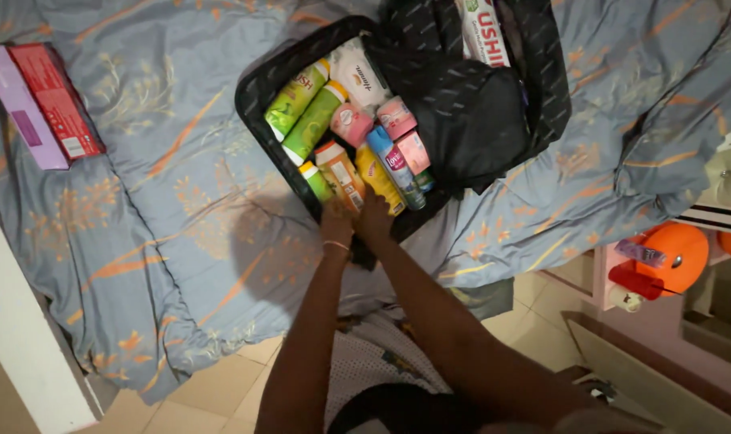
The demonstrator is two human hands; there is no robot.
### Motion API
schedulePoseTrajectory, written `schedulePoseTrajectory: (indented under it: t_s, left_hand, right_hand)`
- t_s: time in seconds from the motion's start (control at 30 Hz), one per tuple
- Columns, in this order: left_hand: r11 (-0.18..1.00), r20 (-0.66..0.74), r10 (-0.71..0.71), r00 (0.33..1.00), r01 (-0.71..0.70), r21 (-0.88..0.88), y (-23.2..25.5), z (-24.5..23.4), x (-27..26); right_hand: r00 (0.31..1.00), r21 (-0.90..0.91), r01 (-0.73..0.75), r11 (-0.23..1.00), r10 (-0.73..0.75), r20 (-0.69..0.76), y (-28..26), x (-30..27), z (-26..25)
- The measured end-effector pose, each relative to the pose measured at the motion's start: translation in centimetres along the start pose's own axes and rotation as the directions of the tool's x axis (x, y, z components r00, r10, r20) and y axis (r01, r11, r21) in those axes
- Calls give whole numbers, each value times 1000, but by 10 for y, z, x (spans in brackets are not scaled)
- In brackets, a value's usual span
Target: Unpack various toiletry items and bottles from a suitcase onto a bed.
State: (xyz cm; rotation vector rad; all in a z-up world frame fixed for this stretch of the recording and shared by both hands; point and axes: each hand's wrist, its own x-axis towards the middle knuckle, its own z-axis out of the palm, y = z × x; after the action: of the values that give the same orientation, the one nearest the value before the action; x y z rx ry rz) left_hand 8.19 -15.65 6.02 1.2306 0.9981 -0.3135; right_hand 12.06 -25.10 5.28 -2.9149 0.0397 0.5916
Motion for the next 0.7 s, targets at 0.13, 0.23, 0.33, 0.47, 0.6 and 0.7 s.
schedulePoseTrajectory:
  t_s: [0.13, 0.23, 0.33, 0.47, 0.6, 0.7]
  left_hand:
    - [957, 101, 208, 973, -182, -225, -108, 29, 66]
    - [931, -15, 306, 952, -296, 214, -121, 39, 68]
    - [948, -110, 312, 944, -301, 101, -116, 47, 56]
    - [957, -82, 277, 957, -267, 114, -95, 48, 59]
    - [733, 65, 400, 914, -362, 576, -131, 49, 89]
    - [339, 185, 563, 806, -429, 837, -150, 44, 95]
  right_hand:
    - [997, -103, 73, 992, -69, 44, 1, 0, -29]
    - [989, -52, 134, 990, -137, -52, 19, 2, -10]
    - [977, -125, 131, 983, -149, -150, 34, -15, 7]
    - [992, 2, -57, 998, 57, -113, 40, -29, 36]
    - [990, 1, 74, 997, -74, -122, 39, -27, 32]
    - [993, 136, 118, 984, -116, -24, 19, -30, -38]
